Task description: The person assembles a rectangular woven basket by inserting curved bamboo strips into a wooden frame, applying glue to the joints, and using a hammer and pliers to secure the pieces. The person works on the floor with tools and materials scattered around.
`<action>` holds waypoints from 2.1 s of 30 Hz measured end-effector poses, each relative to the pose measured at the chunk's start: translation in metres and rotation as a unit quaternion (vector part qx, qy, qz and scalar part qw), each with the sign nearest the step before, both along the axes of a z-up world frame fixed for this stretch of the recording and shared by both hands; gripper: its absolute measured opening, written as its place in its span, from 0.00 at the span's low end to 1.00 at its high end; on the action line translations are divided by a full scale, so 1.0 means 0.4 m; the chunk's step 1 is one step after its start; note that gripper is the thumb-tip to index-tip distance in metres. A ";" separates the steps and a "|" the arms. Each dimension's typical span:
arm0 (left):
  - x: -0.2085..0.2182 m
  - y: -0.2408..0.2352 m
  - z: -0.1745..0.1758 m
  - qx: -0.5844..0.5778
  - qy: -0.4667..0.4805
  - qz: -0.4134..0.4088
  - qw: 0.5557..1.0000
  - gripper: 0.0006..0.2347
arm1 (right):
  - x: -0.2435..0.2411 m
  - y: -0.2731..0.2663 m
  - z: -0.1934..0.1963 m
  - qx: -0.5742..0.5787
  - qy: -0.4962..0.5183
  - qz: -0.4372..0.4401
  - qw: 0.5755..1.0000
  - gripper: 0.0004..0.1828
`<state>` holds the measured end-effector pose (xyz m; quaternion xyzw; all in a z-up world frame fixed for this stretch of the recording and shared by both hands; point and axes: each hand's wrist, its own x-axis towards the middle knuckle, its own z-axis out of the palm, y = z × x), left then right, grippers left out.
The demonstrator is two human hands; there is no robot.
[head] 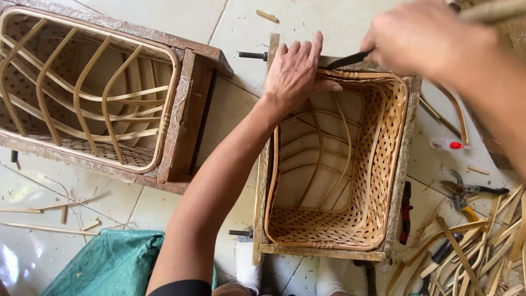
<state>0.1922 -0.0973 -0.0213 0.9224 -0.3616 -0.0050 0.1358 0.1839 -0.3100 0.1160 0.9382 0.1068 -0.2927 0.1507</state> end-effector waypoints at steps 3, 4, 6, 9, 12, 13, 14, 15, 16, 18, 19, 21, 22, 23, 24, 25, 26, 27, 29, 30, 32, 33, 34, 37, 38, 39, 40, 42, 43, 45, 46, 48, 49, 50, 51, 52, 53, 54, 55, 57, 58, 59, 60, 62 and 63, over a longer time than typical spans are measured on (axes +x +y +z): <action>-0.001 -0.001 -0.001 -0.027 -0.043 0.011 0.999 0.54 | 0.113 -0.042 -0.087 0.071 0.115 -0.150 0.979 0.15; -0.002 -0.001 -0.002 -0.029 -0.044 0.013 0.999 0.54 | 0.135 -0.065 -0.106 0.106 0.142 -0.163 0.971 0.14; -0.002 -0.004 0.000 -0.035 -0.050 0.014 0.998 0.53 | 0.170 -0.099 -0.141 0.127 0.183 -0.199 0.954 0.14; 0.003 -0.009 0.003 0.007 0.012 0.014 1.000 0.52 | 0.208 -0.135 -0.169 0.087 0.227 -0.243 0.939 0.15; 0.003 -0.008 0.006 0.026 0.025 0.012 0.999 0.51 | 0.236 -0.139 -0.176 0.071 0.264 -0.254 0.928 0.18; 0.003 -0.006 0.008 0.013 0.006 0.014 1.000 0.50 | 0.241 -0.135 -0.174 0.086 0.275 -0.272 0.918 0.19; 0.002 -0.004 0.010 0.001 -0.013 0.016 1.000 0.50 | 0.239 -0.134 -0.167 0.100 0.287 -0.290 0.907 0.20; 0.001 -0.006 0.013 -0.014 -0.033 0.015 0.999 0.49 | 0.224 -0.141 -0.152 0.119 0.273 -0.278 0.913 0.19; 0.003 -0.007 0.016 -0.003 -0.017 0.011 1.000 0.47 | 0.204 -0.145 -0.139 0.137 0.259 -0.266 0.918 0.18; 0.006 -0.006 0.017 0.015 0.015 0.003 1.000 0.42 | 0.132 -0.171 -0.100 0.150 0.174 -0.190 0.954 0.17; 0.010 -0.004 0.018 0.025 0.035 -0.001 0.999 0.42 | 0.072 -0.196 -0.068 0.147 0.104 -0.124 0.976 0.17; 0.022 -0.007 0.020 0.044 0.072 -0.008 0.996 0.42 | -0.039 -0.257 0.018 0.127 0.025 -0.189 0.973 0.15; 0.022 -0.009 0.022 0.064 0.079 -0.011 0.995 0.43 | -0.100 -0.278 0.053 0.115 -0.015 -0.221 0.968 0.14; 0.022 -0.018 0.023 0.085 0.085 -0.015 0.993 0.43 | -0.164 -0.289 0.075 0.102 -0.037 -0.246 0.963 0.13; 0.018 -0.032 0.022 0.106 0.090 -0.018 0.990 0.44 | -0.224 -0.296 0.094 0.087 -0.058 -0.270 0.957 0.12; 0.011 -0.050 0.019 0.061 0.001 -0.039 0.997 0.46 | -0.270 -0.295 0.104 0.075 -0.078 -0.292 0.950 0.12; 0.001 -0.073 0.013 0.016 -0.088 -0.057 0.994 0.48 | -0.308 -0.289 0.110 0.089 -0.086 -0.287 0.950 0.12; -0.007 -0.099 0.005 -0.031 -0.176 -0.073 0.981 0.50 | -0.340 -0.279 0.116 0.103 -0.095 -0.282 0.949 0.12; -0.019 -0.152 -0.014 0.004 -0.054 -0.079 0.995 0.48 | -0.357 -0.257 0.121 0.105 -0.107 -0.270 0.951 0.13; -0.022 -0.174 -0.025 0.022 0.008 -0.079 0.997 0.47 | -0.354 -0.242 0.122 0.091 -0.110 -0.262 0.954 0.13; -0.013 -0.190 -0.053 0.038 0.014 -0.062 0.997 0.43 | -0.338 -0.218 0.122 0.065 -0.084 -0.259 0.960 0.14; -0.012 -0.196 -0.068 0.046 0.020 -0.055 0.997 0.42 | -0.328 -0.208 0.117 0.049 -0.054 -0.265 0.961 0.14; -0.010 -0.201 -0.082 0.032 -0.010 -0.054 0.998 0.40 | -0.318 -0.203 0.113 0.033 -0.023 -0.271 0.962 0.15; -0.003 -0.204 -0.109 0.015 -0.060 -0.045 0.997 0.39 | -0.280 -0.211 0.092 -0.037 0.021 -0.196 0.980 0.18; 0.000 -0.207 -0.113 0.026 -0.050 -0.042 0.998 0.40 | -0.267 -0.222 0.082 -0.042 0.020 -0.179 0.983 0.16; -0.001 -0.209 -0.118 0.038 -0.038 -0.041 0.998 0.41 | -0.257 -0.238 0.067 -0.047 0.020 -0.162 0.985 0.15; -0.003 -0.211 -0.121 0.036 -0.045 -0.033 0.998 0.41 | -0.244 -0.257 0.048 -0.052 0.020 -0.146 0.988 0.16; -0.006 -0.220 -0.123 0.031 -0.058 -0.020 0.998 0.40 | -0.165 -0.310 -0.006 0.092 0.043 -0.224 0.969 0.16; -0.004 -0.223 -0.122 0.041 -0.057 -0.017 0.997 0.31 | -0.137 -0.341 -0.032 0.163 0.052 -0.262 0.950 0.17; 0.000 -0.222 -0.118 0.062 -0.054 -0.009 0.997 0.15 | -0.098 -0.406 -0.077 0.127 0.105 -0.272 0.948 0.16; 0.001 -0.220 -0.115 0.065 -0.033 -0.015 0.997 0.24 | -0.079 -0.433 -0.098 0.108 0.131 -0.275 0.946 0.16; -0.003 -0.217 -0.109 0.072 0.011 -0.028 0.997 0.40 | -0.048 -0.480 -0.134 0.092 0.166 -0.291 0.937 0.18; -0.007 -0.216 -0.105 0.056 -0.005 -0.027 0.998 0.41 | -0.042 -0.500 -0.145 0.083 0.184 -0.300 0.932 0.18; -0.010 -0.216 -0.100 0.040 -0.021 -0.026 0.999 0.41 | -0.042 -0.512 -0.154 0.100 0.201 -0.320 0.921 0.18; -0.004 -0.218 -0.092 0.021 -0.041 -0.024 0.999 0.42 | -0.037 -0.520 -0.156 0.116 0.213 -0.338 0.909 0.18; 0.000 -0.220 -0.087 0.019 -0.034 -0.019 0.999 0.41 | -0.029 -0.522 -0.153 0.133 0.225 -0.355 0.898 0.18; -0.005 -0.219 -0.087 0.018 -0.025 -0.016 0.999 0.39 | -0.028 -0.519 -0.149 0.122 0.222 -0.336 0.907 0.18; -0.008 -0.219 -0.091 0.016 -0.016 -0.012 1.000 0.38 | -0.033 -0.511 -0.139 0.111 0.219 -0.316 0.916 0.18; -0.012 -0.218 -0.097 0.016 -0.025 -0.011 1.000 0.39 | -0.047 -0.496 -0.125 0.101 0.217 -0.298 0.924 0.18; -0.010 -0.220 -0.110 0.012 -0.044 -0.011 0.999 0.41 | -0.083 -0.447 -0.082 0.151 0.139 -0.282 0.937 0.16; -0.005 -0.224 -0.114 0.018 -0.031 -0.017 0.999 0.38 | -0.120 -0.420 -0.046 0.142 0.085 -0.263 0.950 0.16; 0.001 -0.225 -0.116 0.023 -0.018 -0.021 0.999 0.35 | -0.176 -0.388 -0.003 0.114 0.023 -0.236 0.965 0.15; 0.005 -0.228 -0.116 0.029 -0.004 -0.025 0.999 0.32 | -0.252 -0.352 0.042 0.090 -0.033 -0.216 0.972 0.15; 0.000 -0.222 -0.101 0.016 -0.170 -0.018 0.985 0.18 | -0.407 -0.263 0.112 0.092 -0.091 -0.234 0.964 0.16; -0.006 -0.218 -0.082 0.010 -0.254 -0.016 0.967 0.15 | -0.477 -0.218 0.128 0.138 -0.083 -0.292 0.943 0.17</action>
